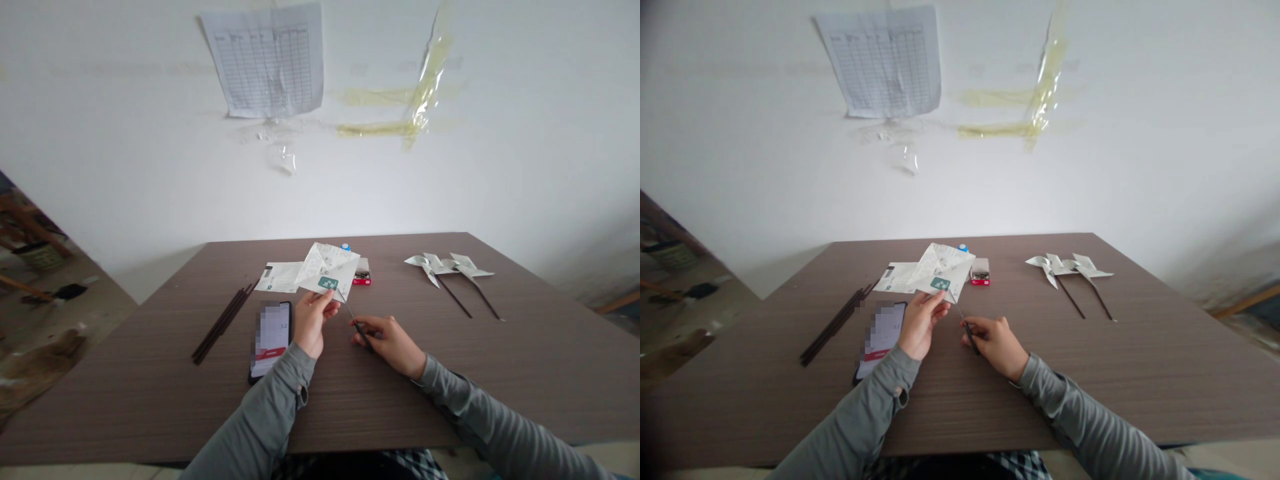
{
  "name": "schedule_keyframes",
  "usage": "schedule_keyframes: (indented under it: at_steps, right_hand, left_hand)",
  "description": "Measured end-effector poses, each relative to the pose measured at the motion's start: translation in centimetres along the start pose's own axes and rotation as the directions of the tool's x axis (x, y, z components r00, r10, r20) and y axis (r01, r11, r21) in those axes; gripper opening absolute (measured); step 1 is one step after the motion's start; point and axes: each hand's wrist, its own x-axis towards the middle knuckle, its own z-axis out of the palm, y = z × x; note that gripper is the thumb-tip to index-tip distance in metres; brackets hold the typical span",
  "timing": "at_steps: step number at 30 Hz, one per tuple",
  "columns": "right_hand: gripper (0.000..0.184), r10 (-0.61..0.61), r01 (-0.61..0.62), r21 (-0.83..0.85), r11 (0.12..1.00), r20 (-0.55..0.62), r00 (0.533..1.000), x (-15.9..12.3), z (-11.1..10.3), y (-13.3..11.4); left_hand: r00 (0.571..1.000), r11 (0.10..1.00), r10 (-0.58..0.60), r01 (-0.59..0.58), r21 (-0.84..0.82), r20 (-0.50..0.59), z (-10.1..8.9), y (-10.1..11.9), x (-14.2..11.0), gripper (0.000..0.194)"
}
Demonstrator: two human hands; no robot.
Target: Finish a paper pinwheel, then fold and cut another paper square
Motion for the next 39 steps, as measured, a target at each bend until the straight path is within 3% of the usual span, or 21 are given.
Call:
schedule_keyframes:
  at_steps: [7,14,20,39]
  right_hand:
    - [0.052,-0.012,0.012,-0.012,1.000,0.021,1.000,0.2,0.2,0.9]
    - [0.057,-0.011,0.011,0.016,1.000,0.012,1.000,0.3,0.3,1.6]
    - [0.060,-0.006,0.005,0.036,0.999,0.024,1.000,0.1,0.2,0.9]
    - [0.063,0.019,-0.021,0.117,0.993,0.012,1.000,-0.1,0.3,-0.4]
  left_hand:
    - [1.000,1.000,0.002,-0.002,0.019,-0.019,-0.1,-0.1,0.1,0.031]
    - [1.000,0.999,0.029,-0.029,0.045,0.008,-0.3,-0.3,0.3,0.041]
    - [1.000,0.999,0.030,-0.030,0.039,0.007,-0.1,-0.2,0.3,0.044]
    - [1.000,0.993,0.027,-0.027,0.118,0.000,0.2,0.0,-0.1,0.029]
